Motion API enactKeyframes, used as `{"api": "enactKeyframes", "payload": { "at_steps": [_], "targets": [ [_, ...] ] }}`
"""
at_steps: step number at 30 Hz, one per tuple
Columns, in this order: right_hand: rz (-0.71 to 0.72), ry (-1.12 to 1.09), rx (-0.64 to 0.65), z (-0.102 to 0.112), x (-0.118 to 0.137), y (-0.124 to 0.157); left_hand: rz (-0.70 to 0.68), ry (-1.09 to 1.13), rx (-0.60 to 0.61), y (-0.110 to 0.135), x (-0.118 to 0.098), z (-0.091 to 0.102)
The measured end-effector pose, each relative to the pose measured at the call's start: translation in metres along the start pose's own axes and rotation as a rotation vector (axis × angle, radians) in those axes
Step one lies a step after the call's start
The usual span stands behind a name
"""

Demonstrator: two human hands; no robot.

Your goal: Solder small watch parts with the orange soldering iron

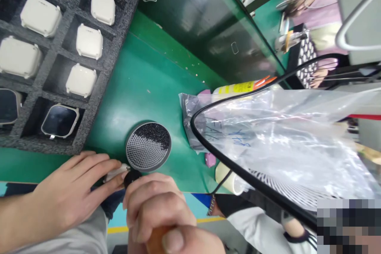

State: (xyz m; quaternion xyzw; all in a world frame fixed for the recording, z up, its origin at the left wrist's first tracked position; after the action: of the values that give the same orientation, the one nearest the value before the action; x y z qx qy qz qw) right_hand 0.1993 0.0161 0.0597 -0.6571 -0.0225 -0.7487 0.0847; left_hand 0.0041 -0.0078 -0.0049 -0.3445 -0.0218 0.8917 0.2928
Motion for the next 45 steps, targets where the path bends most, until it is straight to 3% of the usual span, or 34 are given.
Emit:
{"api": "enactKeyframes", "payload": {
  "at_steps": [2,5,6,11,15,18,26,33,42,45],
  "targets": [
    [-0.051,-0.065,0.053,0.003,0.006,-0.007,0.004,0.002,-0.007,-0.001,0.0,0.001],
    [-0.09,-0.095,0.304,0.012,0.008,-0.017,0.009,0.002,-0.016,-0.001,0.0,0.002],
    [-0.072,-0.095,0.31,0.013,0.007,-0.02,0.008,0.0,-0.017,-0.001,0.0,0.002],
    [0.192,-0.159,0.019,-0.003,-0.004,-0.017,-0.013,-0.003,-0.008,-0.002,0.0,0.004],
    [0.4,-0.187,-0.349,-0.018,-0.005,-0.015,-0.028,-0.035,-0.016,-0.001,0.0,0.006],
    [0.378,-0.093,-0.491,-0.014,0.002,-0.016,-0.084,-0.034,0.018,0.002,0.0,0.006],
    [0.175,-0.102,-0.453,-0.002,0.012,-0.011,-0.081,-0.036,-0.001,0.006,0.0,-0.001],
    [0.289,-0.12,-0.458,-0.001,-0.003,-0.012,-0.029,0.034,0.103,0.007,-0.002,0.005],
    [0.273,-0.114,-0.464,-0.004,-0.004,-0.014,-0.086,0.014,0.057,0.002,0.004,0.005],
    [0.374,-0.144,-0.393,0.001,-0.007,-0.015,-0.078,0.013,0.056,0.002,0.003,0.004]
  ]
}}
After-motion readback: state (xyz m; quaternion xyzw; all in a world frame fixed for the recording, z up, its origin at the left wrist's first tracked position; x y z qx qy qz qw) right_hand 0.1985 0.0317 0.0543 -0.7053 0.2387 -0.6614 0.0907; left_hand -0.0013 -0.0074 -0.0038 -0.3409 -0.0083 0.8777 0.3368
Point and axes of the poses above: each hand's wrist, its own y-axis away from the middle knuckle, its own z-axis out of the back of the hand, x = y × z, the point moved 1 cm from there along -y, towards the middle knuckle, and after that the axes turned 2 degrees about z, right-handed, at the moved point
